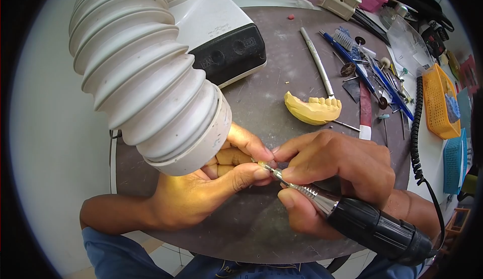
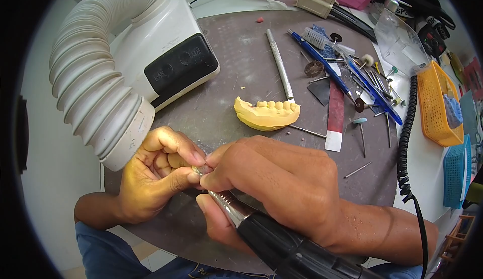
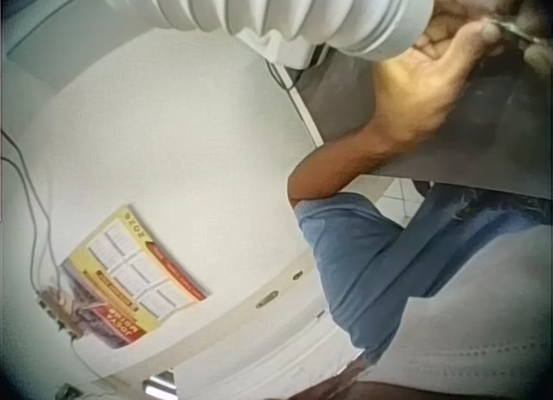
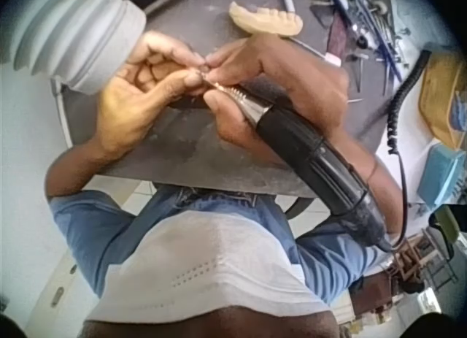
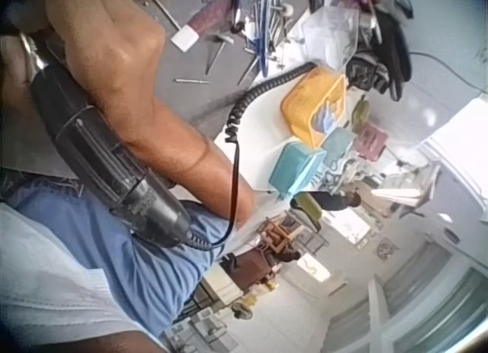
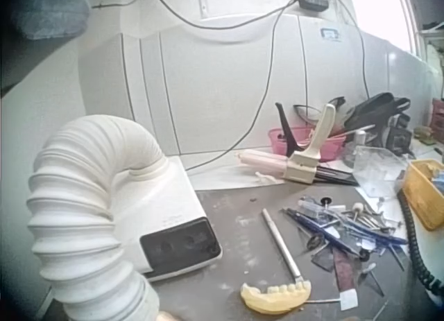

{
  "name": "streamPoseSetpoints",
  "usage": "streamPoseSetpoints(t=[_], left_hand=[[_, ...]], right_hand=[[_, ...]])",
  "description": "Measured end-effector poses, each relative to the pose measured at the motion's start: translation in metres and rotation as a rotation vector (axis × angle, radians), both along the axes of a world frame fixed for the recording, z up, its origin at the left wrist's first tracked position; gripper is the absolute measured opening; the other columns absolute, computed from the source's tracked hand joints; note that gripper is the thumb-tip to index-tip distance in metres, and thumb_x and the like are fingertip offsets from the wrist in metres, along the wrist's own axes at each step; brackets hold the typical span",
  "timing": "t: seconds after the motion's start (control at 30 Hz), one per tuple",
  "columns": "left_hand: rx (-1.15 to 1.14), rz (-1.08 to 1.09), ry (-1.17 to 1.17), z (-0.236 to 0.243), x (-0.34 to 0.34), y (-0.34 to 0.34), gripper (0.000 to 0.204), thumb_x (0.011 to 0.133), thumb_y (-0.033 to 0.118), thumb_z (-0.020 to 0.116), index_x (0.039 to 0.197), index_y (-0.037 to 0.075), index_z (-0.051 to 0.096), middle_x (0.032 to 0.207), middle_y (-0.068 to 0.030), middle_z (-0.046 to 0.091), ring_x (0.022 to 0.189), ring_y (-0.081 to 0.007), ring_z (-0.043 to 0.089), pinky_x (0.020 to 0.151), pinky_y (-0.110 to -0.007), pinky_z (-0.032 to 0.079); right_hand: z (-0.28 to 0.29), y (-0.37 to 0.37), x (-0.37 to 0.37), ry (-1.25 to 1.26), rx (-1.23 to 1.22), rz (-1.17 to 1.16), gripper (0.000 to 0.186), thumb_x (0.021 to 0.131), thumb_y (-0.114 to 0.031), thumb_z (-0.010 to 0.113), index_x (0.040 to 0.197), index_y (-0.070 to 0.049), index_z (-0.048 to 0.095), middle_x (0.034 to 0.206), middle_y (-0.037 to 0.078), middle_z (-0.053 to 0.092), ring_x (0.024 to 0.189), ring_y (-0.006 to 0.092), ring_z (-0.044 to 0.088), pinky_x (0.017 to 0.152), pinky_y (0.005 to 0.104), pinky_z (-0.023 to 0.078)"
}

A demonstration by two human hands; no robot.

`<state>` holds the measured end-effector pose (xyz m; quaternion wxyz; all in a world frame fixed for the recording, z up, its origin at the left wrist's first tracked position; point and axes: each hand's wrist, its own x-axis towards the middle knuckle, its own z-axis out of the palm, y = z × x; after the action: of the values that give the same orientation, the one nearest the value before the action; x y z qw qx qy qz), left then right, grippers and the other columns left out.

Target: Polishing and shaping a dental prosthetic model using a dental handpiece and various burrs.

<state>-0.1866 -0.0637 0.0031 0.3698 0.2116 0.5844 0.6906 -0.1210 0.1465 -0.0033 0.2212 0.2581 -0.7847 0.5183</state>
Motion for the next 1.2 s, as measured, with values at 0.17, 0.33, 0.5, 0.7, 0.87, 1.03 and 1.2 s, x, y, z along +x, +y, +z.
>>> streamPoseSetpoints(t=[0.17,0.33,0.5,0.7,0.87,1.03,1.2], left_hand=[[-0.009,0.011,-0.005,0.001,0.0,0.0,0.021,0.094,-0.008,0.06,0.111,0.0,0.051,0.114,-0.0127,0.058,0.108,-0.0179,0.065,0.092,-0.032,0.057],[-0.02,0.003,-0.001,0.001,0.0,0.0,0.021,0.094,-0.006,0.06,0.111,0.001,0.051,0.114,-0.0125,0.059,0.106,-0.0172,0.065,0.091,-0.031,0.057],[-0.022,0.0,-0.001,0.002,-0.002,0.0,0.02,0.095,-0.006,0.06,0.112,0.0,0.051,0.114,-0.0126,0.061,0.103,-0.0166,0.067,0.091,-0.03,0.057],[-0.09,0.021,-0.03,0.01,-0.003,0.002,0.016,0.097,-0.003,0.059,0.112,-0.001,0.052,0.11,-0.013,0.063,0.097,-0.0158,0.069,0.087,-0.028,0.059],[-0.09,0.04,-0.111,0.013,-0.004,0.006,0.015,0.098,-0.001,0.058,0.112,-0.002,0.053,0.101,-0.0125,0.067,0.092,-0.0155,0.07,0.084,-0.027,0.06],[-0.111,0.026,-0.045,0.013,-0.004,0.005,0.016,0.098,-0.001,0.058,0.113,-0.002,0.053,0.102,-0.0133,0.068,0.091,-0.015,0.07,0.084,-0.027,0.06],[-0.073,0.016,-0.038,0.008,-0.004,0.002,0.017,0.098,-0.001,0.059,0.114,-0.002,0.053,0.107,-0.0144,0.068,0.094,-0.0151,0.07,0.085,-0.027,0.059]], right_hand=[[0.0,0.0,-0.002,0.026,0.028,-0.007,0.021,0.075,-0.005,0.077,0.087,0.002,0.062,0.076,0.013,0.066,0.073,0.0298,0.073,0.07,0.038,0.061],[0.002,-0.002,0.001,0.069,0.097,-0.048,0.021,0.073,-0.004,0.078,0.086,0.001,0.063,0.076,0.013,0.066,0.074,0.03,0.073,0.068,0.0355,0.061],[0.004,0.0,0.001,0.061,0.108,-0.054,0.022,0.072,-0.003,0.079,0.086,0.001,0.062,0.077,0.013,0.066,0.077,0.0302,0.074,0.067,0.0342,0.06],[0.002,0.002,0.0,0.03,0.095,-0.005,0.022,0.075,0.0,0.076,0.09,0.002,0.06,0.078,0.014,0.066,0.08,0.0313,0.075,0.069,0.0362,0.061],[0.002,0.005,0.005,-0.045,-0.006,0.022,0.022,0.081,0.003,0.07,0.097,0.003,0.055,0.084,0.018,0.066,0.086,0.0345,0.074,0.076,0.0403,0.062],[-0.005,-0.004,0.002,-0.013,-0.121,-0.086,0.022,0.066,0.003,0.075,0.084,0.0,0.064,0.08,0.013,0.069,0.072,0.0234,0.074,0.064,0.0284,0.058],[0.003,0.002,0.001,-0.031,0.015,0.01,0.02,0.079,0.001,0.072,0.094,0.004,0.058,0.08,0.017,0.067,0.083,0.0322,0.075,0.074,0.0384,0.061]])
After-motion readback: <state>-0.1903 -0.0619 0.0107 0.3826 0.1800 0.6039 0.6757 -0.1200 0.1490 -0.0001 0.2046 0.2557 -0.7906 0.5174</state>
